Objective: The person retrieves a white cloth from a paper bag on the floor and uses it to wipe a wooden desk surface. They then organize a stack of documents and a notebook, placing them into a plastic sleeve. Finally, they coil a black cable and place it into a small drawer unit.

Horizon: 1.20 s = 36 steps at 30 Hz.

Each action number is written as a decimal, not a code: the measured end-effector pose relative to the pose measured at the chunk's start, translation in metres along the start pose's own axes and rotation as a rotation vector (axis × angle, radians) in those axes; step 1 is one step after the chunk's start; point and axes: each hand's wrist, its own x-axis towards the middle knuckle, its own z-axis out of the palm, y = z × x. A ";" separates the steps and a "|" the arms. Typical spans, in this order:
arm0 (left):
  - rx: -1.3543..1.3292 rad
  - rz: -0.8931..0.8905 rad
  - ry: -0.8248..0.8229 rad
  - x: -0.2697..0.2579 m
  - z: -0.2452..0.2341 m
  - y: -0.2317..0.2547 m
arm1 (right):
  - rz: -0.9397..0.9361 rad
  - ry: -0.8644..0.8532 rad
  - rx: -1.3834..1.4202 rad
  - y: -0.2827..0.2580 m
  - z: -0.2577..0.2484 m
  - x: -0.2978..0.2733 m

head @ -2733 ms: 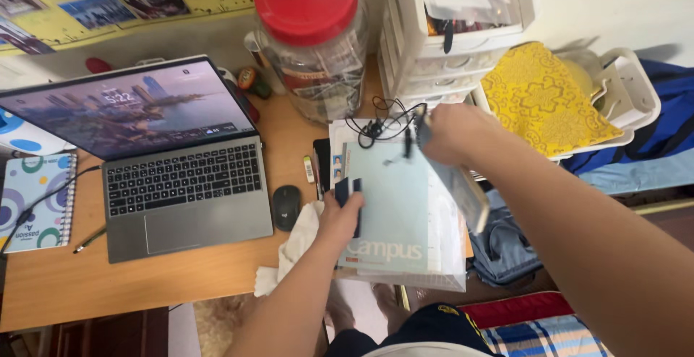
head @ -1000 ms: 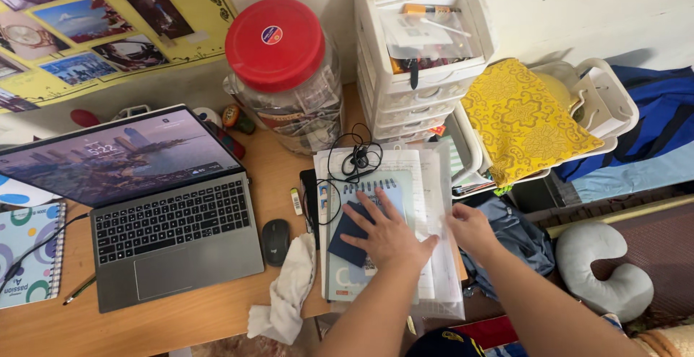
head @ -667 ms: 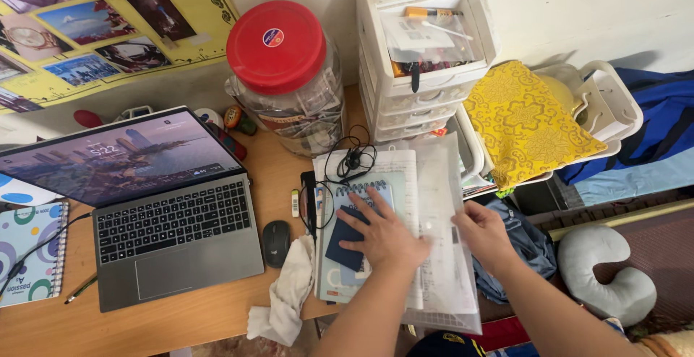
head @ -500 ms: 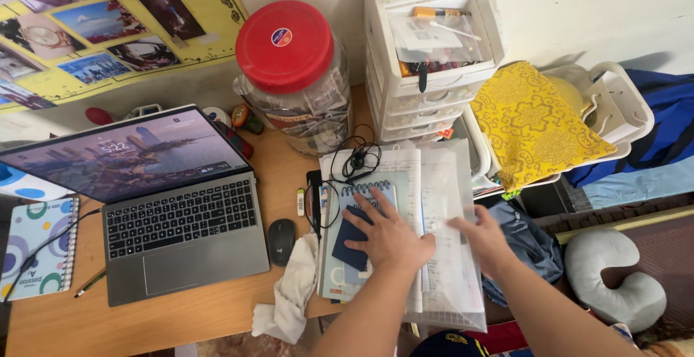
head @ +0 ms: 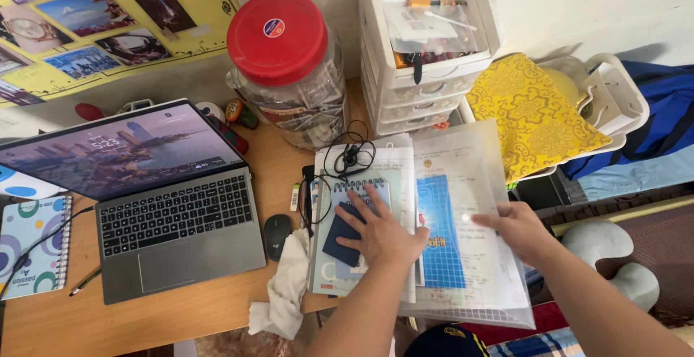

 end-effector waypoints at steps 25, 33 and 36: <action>-0.338 0.234 0.347 0.006 0.011 -0.035 | -0.043 0.061 -0.766 -0.177 -0.085 -0.115; -1.772 0.209 -0.208 -0.029 -0.008 -0.098 | -0.255 -0.322 -0.706 -0.195 0.104 -0.091; -1.869 0.127 -0.150 -0.027 -0.015 -0.117 | -0.414 -0.351 -0.778 -0.191 0.149 -0.091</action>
